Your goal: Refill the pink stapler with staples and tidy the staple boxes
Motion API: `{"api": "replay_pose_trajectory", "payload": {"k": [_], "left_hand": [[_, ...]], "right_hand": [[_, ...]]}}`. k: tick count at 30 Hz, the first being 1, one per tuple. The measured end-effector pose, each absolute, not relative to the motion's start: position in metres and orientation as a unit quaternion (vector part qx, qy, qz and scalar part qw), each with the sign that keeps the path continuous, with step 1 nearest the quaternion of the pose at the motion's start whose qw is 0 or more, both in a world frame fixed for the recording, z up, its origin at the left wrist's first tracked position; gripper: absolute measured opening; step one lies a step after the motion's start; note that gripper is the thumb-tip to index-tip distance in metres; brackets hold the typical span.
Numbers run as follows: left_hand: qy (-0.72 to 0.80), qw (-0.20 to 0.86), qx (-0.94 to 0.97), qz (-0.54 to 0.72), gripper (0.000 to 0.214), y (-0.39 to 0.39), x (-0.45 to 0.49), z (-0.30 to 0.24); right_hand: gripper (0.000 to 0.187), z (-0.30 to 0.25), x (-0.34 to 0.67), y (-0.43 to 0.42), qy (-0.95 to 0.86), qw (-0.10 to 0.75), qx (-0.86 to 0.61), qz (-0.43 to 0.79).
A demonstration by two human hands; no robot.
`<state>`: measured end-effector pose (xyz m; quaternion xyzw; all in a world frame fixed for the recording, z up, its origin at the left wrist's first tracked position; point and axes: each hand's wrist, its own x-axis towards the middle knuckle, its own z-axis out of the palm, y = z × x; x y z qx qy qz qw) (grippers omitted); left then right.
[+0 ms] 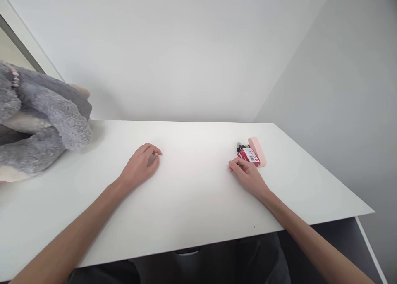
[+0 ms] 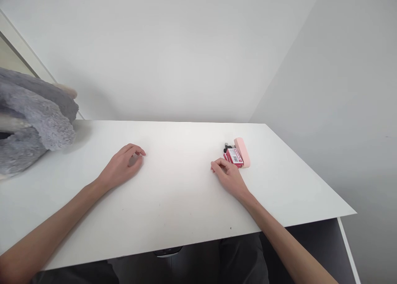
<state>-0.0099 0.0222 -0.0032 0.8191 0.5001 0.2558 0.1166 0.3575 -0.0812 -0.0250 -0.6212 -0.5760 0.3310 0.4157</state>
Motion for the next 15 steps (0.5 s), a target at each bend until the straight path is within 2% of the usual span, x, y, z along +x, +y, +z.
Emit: {"api": "replay_pose_trajectory", "payload": {"k": [15], "left_hand": [[0.481, 0.107, 0.834, 0.249, 0.018, 0.0221, -0.0115, -0.0059]], "right_hand": [[0.036, -0.0274, 0.3547, -0.0859, -0.565, 0.408, -0.647, 0.309]]}}
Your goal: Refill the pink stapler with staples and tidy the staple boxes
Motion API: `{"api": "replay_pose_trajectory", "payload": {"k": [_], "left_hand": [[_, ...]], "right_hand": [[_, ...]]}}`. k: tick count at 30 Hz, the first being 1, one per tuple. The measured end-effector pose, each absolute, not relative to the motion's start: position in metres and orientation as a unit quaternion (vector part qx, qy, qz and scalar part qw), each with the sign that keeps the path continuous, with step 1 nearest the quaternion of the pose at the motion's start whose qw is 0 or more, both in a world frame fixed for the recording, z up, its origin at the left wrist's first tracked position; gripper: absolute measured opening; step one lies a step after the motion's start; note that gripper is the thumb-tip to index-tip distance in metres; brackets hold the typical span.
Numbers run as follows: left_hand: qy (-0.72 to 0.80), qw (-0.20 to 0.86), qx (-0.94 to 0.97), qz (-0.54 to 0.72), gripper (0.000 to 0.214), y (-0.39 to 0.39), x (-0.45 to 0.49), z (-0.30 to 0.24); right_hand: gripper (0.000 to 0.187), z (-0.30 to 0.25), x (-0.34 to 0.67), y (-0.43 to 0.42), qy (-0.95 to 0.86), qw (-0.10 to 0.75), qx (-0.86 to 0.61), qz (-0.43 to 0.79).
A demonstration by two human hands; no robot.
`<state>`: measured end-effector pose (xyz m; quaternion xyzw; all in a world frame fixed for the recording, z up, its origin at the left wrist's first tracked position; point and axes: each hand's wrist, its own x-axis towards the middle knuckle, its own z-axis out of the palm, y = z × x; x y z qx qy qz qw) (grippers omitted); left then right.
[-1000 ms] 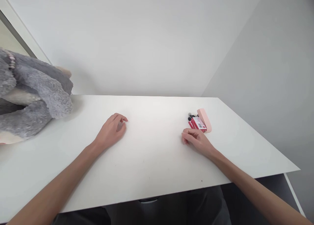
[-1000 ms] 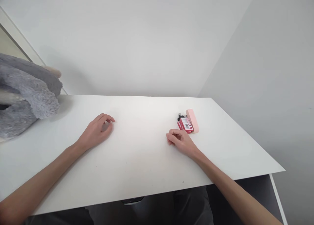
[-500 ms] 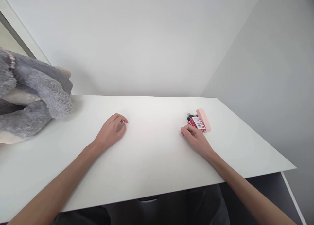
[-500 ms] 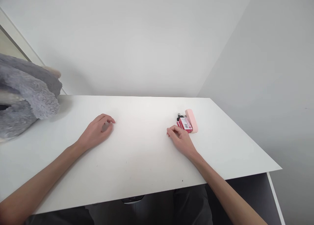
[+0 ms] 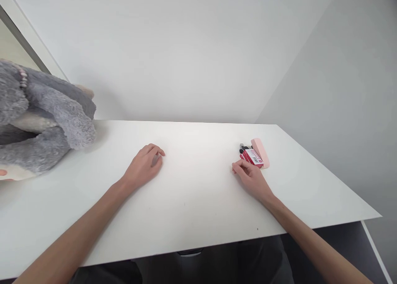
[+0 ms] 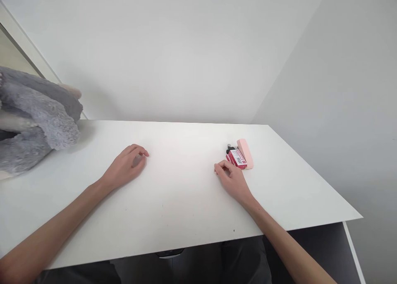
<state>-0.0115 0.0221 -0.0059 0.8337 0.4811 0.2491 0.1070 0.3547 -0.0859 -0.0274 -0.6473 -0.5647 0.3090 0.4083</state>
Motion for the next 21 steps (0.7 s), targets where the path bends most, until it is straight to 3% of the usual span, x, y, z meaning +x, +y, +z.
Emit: {"api": "replay_pose_trajectory", "payload": {"k": [16, 21], "left_hand": [[0.445, 0.13, 0.855, 0.232, 0.018, 0.017, -0.008, -0.003], [0.44, 0.132, 0.861, 0.221, 0.014, 0.014, -0.01, 0.002]], "right_hand": [[0.024, -0.021, 0.307, -0.037, -0.708, 0.297, -0.593, 0.244], [0.023, -0.019, 0.295, -0.009, -0.703, 0.305, -0.596, 0.24]]}}
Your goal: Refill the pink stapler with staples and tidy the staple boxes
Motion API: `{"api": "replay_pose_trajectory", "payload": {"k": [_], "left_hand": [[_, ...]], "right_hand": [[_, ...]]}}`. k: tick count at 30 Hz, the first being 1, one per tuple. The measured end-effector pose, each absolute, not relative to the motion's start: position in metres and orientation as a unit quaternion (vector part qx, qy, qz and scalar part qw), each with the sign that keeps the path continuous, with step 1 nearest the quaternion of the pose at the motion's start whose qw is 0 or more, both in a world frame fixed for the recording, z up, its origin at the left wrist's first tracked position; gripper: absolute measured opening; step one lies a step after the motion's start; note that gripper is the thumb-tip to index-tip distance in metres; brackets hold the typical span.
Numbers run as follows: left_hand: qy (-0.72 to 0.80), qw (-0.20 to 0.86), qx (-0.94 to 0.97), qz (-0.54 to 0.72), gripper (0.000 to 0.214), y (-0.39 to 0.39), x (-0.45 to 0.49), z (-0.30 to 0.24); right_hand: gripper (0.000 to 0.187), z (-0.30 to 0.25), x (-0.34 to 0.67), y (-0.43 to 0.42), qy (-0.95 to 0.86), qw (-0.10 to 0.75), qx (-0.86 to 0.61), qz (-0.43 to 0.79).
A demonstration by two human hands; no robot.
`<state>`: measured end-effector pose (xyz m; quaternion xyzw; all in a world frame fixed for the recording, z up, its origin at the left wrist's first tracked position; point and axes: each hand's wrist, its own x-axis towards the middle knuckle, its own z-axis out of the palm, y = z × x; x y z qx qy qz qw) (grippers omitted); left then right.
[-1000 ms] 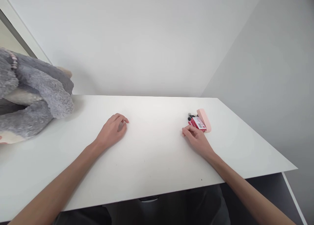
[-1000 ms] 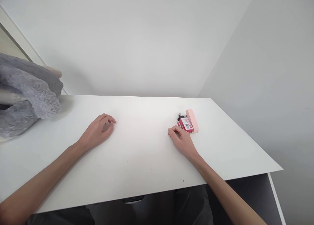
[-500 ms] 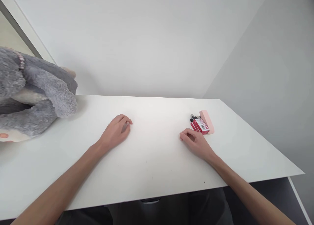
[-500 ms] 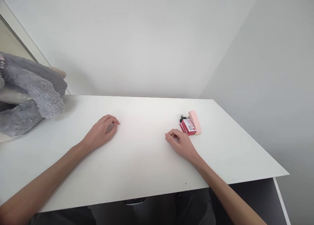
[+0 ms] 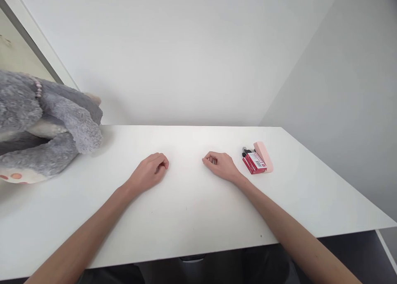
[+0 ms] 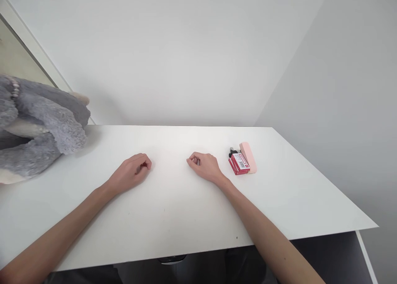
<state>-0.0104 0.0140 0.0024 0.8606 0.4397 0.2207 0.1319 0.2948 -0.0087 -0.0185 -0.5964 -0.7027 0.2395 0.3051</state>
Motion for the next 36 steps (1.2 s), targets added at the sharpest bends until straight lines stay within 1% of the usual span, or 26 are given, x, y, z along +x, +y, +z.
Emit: {"api": "replay_pose_trajectory", "payload": {"k": [6, 10, 20, 33, 36], "left_hand": [[0.443, 0.117, 0.872, 0.171, 0.021, 0.011, -0.012, 0.006], [0.442, 0.104, 0.877, 0.154, 0.021, 0.013, -0.014, 0.006], [0.472, 0.091, 0.861, 0.168, 0.024, 0.021, -0.022, 0.002], [0.528, 0.032, 0.835, 0.152, 0.026, 0.02, -0.019, -0.002], [0.542, 0.001, 0.825, 0.163, 0.027, 0.014, -0.017, -0.003]], "right_hand": [[0.024, -0.021, 0.298, -0.013, -0.714, 0.308, -0.582, 0.239], [0.023, -0.023, 0.296, -0.013, -0.722, 0.305, -0.577, 0.227], [0.024, -0.025, 0.295, -0.012, -0.733, 0.302, -0.571, 0.217], [0.023, -0.026, 0.295, -0.011, -0.736, 0.303, -0.565, 0.215], [0.022, -0.028, 0.296, -0.011, -0.735, 0.305, -0.566, 0.215]]}}
